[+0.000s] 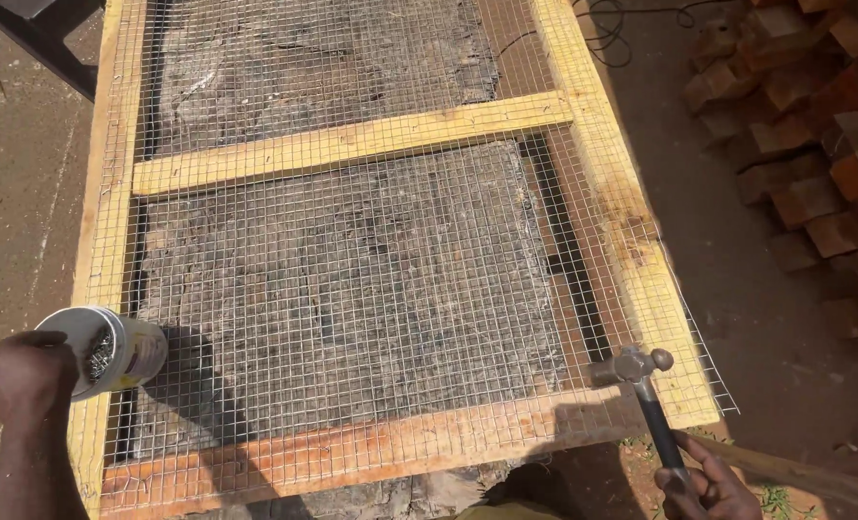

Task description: Hammering a wire mesh onto a wooden frame using nails.

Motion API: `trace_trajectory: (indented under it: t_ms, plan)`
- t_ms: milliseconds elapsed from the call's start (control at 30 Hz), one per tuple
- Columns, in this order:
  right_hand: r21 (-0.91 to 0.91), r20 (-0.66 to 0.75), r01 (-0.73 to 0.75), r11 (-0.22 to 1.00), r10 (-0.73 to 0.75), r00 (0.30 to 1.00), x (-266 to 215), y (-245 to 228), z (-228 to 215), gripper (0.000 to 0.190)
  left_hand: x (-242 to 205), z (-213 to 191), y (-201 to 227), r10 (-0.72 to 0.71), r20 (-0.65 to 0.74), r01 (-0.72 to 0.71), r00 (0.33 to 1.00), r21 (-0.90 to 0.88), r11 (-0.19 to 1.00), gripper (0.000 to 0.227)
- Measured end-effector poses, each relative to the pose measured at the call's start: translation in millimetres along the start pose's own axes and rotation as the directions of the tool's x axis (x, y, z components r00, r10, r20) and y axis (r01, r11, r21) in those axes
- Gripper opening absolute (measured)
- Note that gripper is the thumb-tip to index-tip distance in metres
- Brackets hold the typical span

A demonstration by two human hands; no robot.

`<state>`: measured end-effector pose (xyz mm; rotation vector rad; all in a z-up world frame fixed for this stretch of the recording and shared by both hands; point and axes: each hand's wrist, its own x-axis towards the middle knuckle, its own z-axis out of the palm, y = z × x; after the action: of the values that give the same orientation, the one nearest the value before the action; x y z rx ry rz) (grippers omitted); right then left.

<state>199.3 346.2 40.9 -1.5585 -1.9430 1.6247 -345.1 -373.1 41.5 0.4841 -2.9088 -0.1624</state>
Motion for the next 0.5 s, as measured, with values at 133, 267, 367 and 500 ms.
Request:
trace_trajectory:
  t_ms: [133, 267, 367, 500]
  plan:
    - [0.232, 0.248, -0.017, 0.972, -0.043, 0.968, 82, 82, -42, 0.067, -64, -73, 70, 0.066, -0.140, -0.093, 0.988, -0.197, 0.976, 0.022]
    - [0.534, 0.710, -0.360, 0.766, -0.174, 0.682, 160, 155, -70, 0.090, -186, -116, 187, 0.173, 0.245, 0.142, 0.954, -0.877, 0.458, 0.023]
    - [0.326, 0.655, -0.230, 0.917, -0.043, 0.754, 130, 84, -52, 0.092, -277, -75, 255, 0.323, 0.501, 0.394, 0.803, -0.853, 0.343, 0.022]
    - [-0.152, 0.202, -0.038, 0.988, 0.069, 0.977, 58, -30, -23, 0.069, -384, -53, 327, 0.461, 0.670, 0.583, 0.582, -0.739, 0.338, 0.032]
